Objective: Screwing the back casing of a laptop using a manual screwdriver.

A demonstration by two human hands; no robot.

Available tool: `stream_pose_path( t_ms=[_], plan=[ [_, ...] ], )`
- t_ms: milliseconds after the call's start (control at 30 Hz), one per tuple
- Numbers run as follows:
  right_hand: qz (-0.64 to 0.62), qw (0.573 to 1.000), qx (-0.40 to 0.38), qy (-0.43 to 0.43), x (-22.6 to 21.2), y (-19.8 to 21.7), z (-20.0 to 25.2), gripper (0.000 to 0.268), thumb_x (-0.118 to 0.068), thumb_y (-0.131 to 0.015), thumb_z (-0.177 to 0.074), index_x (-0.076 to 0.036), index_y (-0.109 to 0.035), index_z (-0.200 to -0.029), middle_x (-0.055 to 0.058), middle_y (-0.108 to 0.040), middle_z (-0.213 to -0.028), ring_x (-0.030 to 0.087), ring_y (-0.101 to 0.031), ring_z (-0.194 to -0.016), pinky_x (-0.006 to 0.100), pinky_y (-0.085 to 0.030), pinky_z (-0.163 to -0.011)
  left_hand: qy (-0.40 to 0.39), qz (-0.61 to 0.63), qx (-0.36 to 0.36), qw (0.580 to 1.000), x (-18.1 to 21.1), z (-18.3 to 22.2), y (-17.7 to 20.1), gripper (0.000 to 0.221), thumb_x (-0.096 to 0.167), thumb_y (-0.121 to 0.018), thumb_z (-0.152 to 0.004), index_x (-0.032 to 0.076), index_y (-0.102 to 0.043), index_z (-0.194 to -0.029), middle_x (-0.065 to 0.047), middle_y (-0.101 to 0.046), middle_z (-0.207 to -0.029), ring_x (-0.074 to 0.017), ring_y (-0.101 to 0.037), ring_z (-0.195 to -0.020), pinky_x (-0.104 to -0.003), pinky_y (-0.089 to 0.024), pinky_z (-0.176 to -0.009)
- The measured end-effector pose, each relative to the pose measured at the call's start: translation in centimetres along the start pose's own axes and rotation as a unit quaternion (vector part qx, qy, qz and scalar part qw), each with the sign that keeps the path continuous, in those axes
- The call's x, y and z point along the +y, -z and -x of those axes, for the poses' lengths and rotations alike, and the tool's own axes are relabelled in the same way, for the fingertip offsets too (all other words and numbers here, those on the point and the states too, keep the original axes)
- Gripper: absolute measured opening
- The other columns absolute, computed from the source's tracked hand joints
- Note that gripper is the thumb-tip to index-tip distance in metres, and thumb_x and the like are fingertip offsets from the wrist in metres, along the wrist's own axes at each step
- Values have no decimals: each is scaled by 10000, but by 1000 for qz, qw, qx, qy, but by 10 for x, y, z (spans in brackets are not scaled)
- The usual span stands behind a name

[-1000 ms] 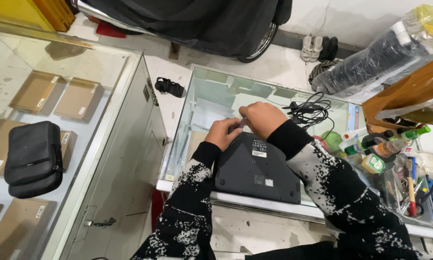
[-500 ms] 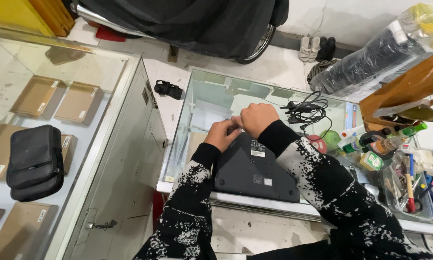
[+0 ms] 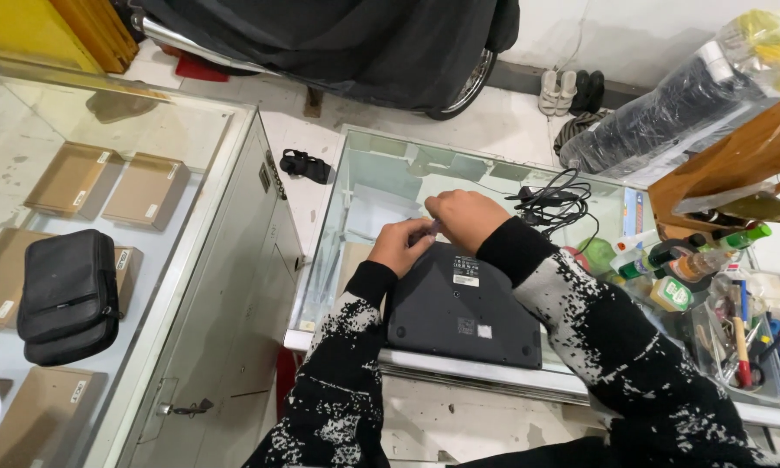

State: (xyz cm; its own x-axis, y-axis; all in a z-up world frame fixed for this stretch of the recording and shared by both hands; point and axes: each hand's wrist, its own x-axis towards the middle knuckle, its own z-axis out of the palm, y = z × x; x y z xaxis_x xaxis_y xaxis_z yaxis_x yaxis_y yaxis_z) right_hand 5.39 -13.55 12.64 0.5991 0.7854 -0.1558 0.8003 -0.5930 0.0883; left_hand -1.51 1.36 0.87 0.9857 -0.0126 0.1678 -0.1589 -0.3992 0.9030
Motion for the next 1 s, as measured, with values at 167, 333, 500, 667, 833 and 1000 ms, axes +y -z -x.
stream_pose_path(
  t_ms=[167,333,500,667,833,1000],
  plan=[
    [48,996,8,-71,-6,-8,-5,247,-300,-649,-944,-68,-729,-972,147,-756,-855,365,-777,-844,461,-648,-693,-2,-14,1,1000,-8,-3,-8,252,173,-701,-979,78,-726,-1211,-155,-775,-1102,-339,-732,-1058,-420,-629,-868],
    [-24,1000,-10,-9,-3,-1,-4,371,-260,-742,-914,-66,-629,-1210,159,-734,-1075,383,-753,-997,484,-640,-800,13,-10,8,1000,7,3,2,302,173,-700,-981,50,-702,-1256,-152,-770,-1142,-316,-727,-1091,-409,-624,-890],
    [14,997,15,-72,-3,-12,-14,336,-354,-589,-1002,-44,-713,-963,160,-749,-851,375,-777,-849,460,-649,-714,12,-13,13,1000,-12,-5,-6,270,165,-691,-989,73,-714,-1242,-136,-780,-1091,-313,-738,-1057,-392,-628,-862],
    [-26,999,4,-23,-3,-3,-5,262,-272,-687,-943,-40,-650,-1059,166,-734,-927,403,-764,-907,487,-646,-739,17,-5,15,1000,0,2,-1,308,153,-685,-985,66,-701,-1280,-157,-775,-1094,-336,-732,-1057,-434,-632,-859],
    [5,997,44,-70,0,-23,-10,302,-321,-605,-992,-31,-687,-988,181,-732,-842,409,-767,-841,494,-645,-702,13,0,5,1000,-11,-1,-7,219,145,-675,-985,81,-730,-1187,-146,-780,-1078,-340,-736,-1051,-430,-632,-883],
    [-39,998,40,-7,-4,-15,-6,202,-167,-635,-964,-66,-658,-1137,161,-748,-984,409,-762,-937,491,-649,-756,17,16,12,1000,2,0,1,223,149,-673,-982,85,-722,-1190,-143,-782,-1074,-318,-745,-1040,-427,-632,-878]
  ],
)
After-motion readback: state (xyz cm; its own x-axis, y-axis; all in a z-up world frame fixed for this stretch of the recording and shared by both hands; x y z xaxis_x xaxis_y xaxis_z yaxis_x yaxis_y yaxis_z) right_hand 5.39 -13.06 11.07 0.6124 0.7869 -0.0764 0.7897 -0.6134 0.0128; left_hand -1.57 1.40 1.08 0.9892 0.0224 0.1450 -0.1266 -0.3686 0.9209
